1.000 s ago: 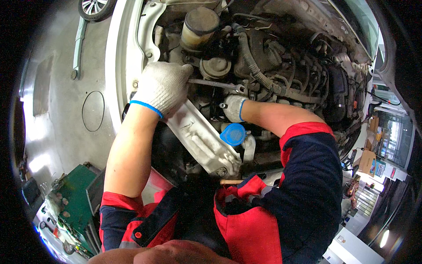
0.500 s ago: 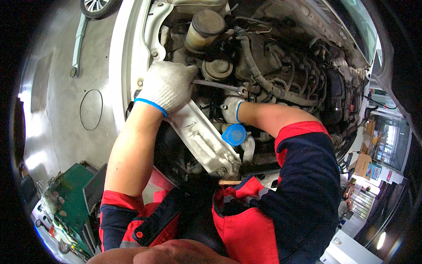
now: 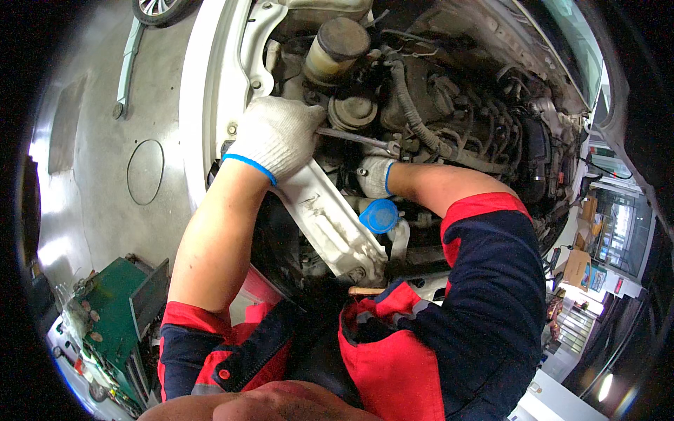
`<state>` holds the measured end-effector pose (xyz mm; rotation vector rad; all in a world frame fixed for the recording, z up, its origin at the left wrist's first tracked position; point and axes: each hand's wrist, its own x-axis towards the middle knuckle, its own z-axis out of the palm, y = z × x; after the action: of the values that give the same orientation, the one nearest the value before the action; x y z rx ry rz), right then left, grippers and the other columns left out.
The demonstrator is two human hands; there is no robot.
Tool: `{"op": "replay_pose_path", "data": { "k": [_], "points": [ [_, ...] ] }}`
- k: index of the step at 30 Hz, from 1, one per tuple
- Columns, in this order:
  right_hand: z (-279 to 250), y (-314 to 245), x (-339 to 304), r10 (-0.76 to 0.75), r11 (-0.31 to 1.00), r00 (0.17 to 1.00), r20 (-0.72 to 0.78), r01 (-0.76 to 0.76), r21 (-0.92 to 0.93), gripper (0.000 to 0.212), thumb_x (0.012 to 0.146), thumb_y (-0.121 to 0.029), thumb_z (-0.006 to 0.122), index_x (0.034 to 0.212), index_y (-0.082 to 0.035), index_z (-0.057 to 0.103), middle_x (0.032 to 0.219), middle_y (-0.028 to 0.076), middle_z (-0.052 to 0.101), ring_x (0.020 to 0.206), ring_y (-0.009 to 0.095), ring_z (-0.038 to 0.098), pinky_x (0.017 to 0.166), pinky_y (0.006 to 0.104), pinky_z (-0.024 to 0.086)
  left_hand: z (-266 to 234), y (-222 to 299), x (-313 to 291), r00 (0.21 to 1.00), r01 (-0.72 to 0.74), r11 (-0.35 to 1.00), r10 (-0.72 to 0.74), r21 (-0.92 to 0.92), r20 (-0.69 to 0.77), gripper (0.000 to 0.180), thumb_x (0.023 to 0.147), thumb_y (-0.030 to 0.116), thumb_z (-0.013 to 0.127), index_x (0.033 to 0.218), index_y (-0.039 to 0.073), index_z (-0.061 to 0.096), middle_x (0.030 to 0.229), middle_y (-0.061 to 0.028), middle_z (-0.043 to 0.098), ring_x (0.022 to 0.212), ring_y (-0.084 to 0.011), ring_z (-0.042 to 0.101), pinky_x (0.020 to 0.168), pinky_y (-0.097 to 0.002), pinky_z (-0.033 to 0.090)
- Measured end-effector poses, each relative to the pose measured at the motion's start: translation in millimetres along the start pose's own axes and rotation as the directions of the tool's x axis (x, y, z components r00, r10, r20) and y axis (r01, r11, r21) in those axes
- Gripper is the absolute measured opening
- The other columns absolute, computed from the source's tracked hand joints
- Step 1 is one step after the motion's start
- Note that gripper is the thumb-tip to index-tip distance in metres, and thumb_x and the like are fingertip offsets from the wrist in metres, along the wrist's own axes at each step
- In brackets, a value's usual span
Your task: The person works on a car's front brake assembly, using a wrench to loosen bolts and remove the brake caliper. They then handle brake pads and other components, placing them on the floor and reattaching parts to the wheel hub area.
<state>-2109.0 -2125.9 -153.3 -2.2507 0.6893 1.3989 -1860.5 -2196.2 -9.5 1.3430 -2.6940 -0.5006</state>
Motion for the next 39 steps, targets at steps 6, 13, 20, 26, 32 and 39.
{"op": "replay_pose_path", "data": {
  "k": [6,13,20,26,32,39],
  "points": [
    [22,10,9,-0.069,0.997,0.997,-0.021,0.068,-0.039,0.042,0.085,-0.044,0.06,0.102,-0.011,0.08,0.107,0.018,0.075,0.104,0.035,0.072,0.09,0.0464,0.056,-5,5,0,1.0,0.001,1.0,0.0,-0.029,0.011,0.023,0.087,0.015,0.056,0.1,0.009,0.073,0.085,-0.0189,0.073,0.083,-0.0385,0.073,0.077,-0.05,0.057],
    [44,31,2,-0.062,0.99,0.996,0.06,0.069,-0.125,0.032,0.093,-0.033,0.055,0.088,-0.012,0.078,0.084,0.01,0.075,0.081,0.031,0.073,0.076,0.0431,0.057,0,0,-1,0.997,0.037,0.993,-0.044,-0.116,-0.059,0.027,0.09,0.017,0.054,0.099,0.011,0.079,0.092,-0.0194,0.075,0.088,-0.0368,0.074,0.078,-0.0469,0.059],
    [-65,-69,-166,0.548,0.759,0.739,-0.392,-0.242,0.605,0.05,0.101,-0.032,0.061,0.141,-0.003,0.055,0.14,0.023,0.059,0.13,0.037,0.058,0.11,0.0427,0.047,0,7,-6,0.999,-0.042,0.998,0.041,-0.044,-0.023,0.028,0.089,0.025,0.059,0.104,0.018,0.081,0.096,-0.0107,0.078,0.09,-0.0294,0.076,0.078,-0.0422,0.059],
    [-56,-181,-189,0.933,0.258,0.29,-0.212,-0.133,0.957,0.055,0.103,-0.038,0.054,0.146,-0.003,0.053,0.147,0.02,0.056,0.14,0.033,0.05,0.116,0.0371,0.038,-27,17,-55,0.916,-0.161,0.934,0.021,-0.319,-0.401,0.025,0.089,0.02,0.055,0.097,0.009,0.076,0.085,-0.0153,0.074,0.086,-0.0364,0.074,0.078,-0.0484,0.057],
    [17,-210,-122,0.87,0.492,0.191,-0.455,-0.409,0.769,0.091,0.1,-0.043,0.056,0.162,0.002,0.007,0.169,0.028,-0.001,0.157,0.038,0.005,0.128,0.0404,0.013,-21,-19,-221,0.962,-0.272,0.253,0.056,-0.928,-0.266,0.035,0.105,0.034,0.054,0.111,0.003,0.069,0.077,-0.0023,0.055,0.063,-0.0148,0.053,0.057,-0.0327,0.043],
    [-6,-240,-106,0.896,0.437,0.069,-0.439,-0.317,0.842,0.081,0.102,-0.046,0.052,0.16,0.001,0.02,0.167,0.026,0.016,0.155,0.038,0.018,0.126,0.0434,0.019,104,-95,-601,0.393,0.361,-0.18,-0.861,-0.915,0.324,0.026,0.104,0.031,0.055,0.114,0.009,0.065,0.071,0.0032,0.048,0.06,-0.011,0.044,0.054,-0.0306,0.041]
  ]
}}
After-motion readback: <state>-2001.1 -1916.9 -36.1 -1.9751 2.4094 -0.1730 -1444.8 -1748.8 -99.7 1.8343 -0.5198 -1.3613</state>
